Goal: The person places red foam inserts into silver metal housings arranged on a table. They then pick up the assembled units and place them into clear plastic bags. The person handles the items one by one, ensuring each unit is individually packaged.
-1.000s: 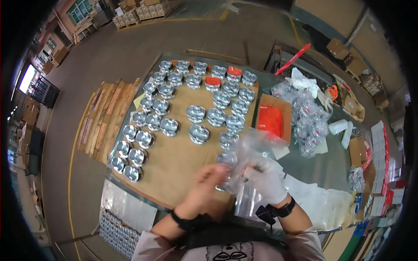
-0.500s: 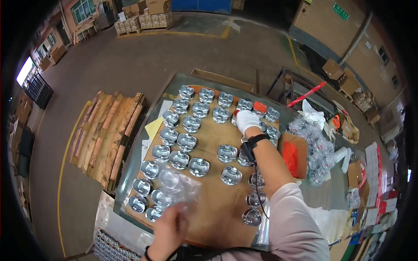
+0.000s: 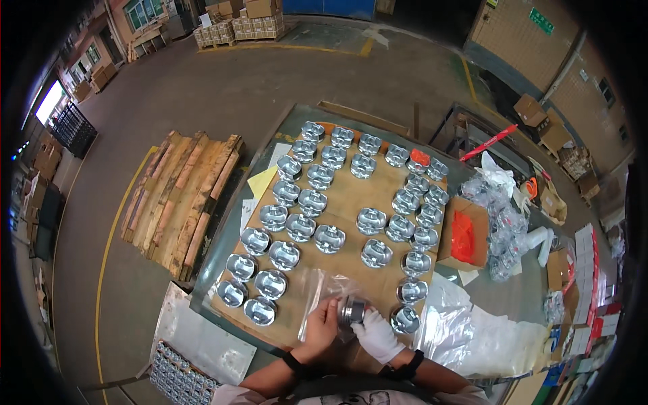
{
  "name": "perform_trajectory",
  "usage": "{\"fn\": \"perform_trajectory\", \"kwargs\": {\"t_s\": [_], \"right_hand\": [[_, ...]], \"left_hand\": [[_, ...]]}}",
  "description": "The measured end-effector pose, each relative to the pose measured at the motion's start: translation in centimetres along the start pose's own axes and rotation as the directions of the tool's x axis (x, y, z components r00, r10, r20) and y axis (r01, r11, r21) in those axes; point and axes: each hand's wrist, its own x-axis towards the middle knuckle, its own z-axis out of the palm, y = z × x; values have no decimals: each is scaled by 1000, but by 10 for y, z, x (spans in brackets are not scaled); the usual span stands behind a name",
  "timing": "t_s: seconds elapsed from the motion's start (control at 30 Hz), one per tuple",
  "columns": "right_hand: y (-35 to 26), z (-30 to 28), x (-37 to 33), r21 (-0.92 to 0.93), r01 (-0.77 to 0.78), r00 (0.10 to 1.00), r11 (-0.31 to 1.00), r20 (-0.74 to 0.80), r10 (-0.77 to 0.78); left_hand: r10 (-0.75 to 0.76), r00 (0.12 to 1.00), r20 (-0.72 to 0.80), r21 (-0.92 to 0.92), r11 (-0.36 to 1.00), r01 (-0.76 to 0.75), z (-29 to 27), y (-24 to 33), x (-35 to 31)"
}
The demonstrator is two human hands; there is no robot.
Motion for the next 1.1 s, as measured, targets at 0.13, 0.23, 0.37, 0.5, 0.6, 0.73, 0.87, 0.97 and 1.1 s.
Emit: {"fn": "perform_trajectory", "kwargs": {"t_s": [0.13, 0.23, 0.37, 0.5, 0.6, 0.73, 0.87, 0.97, 1.1], "right_hand": [[-27, -11, -2, -21, 82, 983, 996, 165, -78], [-13, 8, 36, 451, -212, 946, 867, 319, 65], [-11, 4, 35, 885, -465, 882, -23, 466, 77], [-52, -77, -14, 484, 213, 975, 849, -49, -217], [-37, -55, -11, 449, 95, 995, 889, -51, -80], [-38, -46, -12, 812, -481, 875, 331, 419, 242], [-31, -32, -24, 514, 30, 995, 857, 69, -76], [-39, -50, -19, -334, 558, 829, 760, 176, -532], [-41, -43, 5, -422, 534, 842, 733, 341, -417]], "left_hand": [[419, 895, 151, 398, 803, -443, -15, 34, -22], [565, 685, 461, 372, 577, -727, -7, 42, -54], [573, 756, 318, 204, 737, -644, 0, 55, -59], [-3, 996, 88, -402, 915, 38, -44, 70, -16], [13, 992, 129, -296, 955, 26, -46, 75, -23], [313, 874, 371, 694, 532, -485, -36, 55, -53], [251, 896, 366, 702, 558, -443, -33, 6, -46], [248, 902, 353, 693, 579, -431, -39, 11, -48], [356, 921, 156, 615, 695, -373, -33, 19, -65]]}}
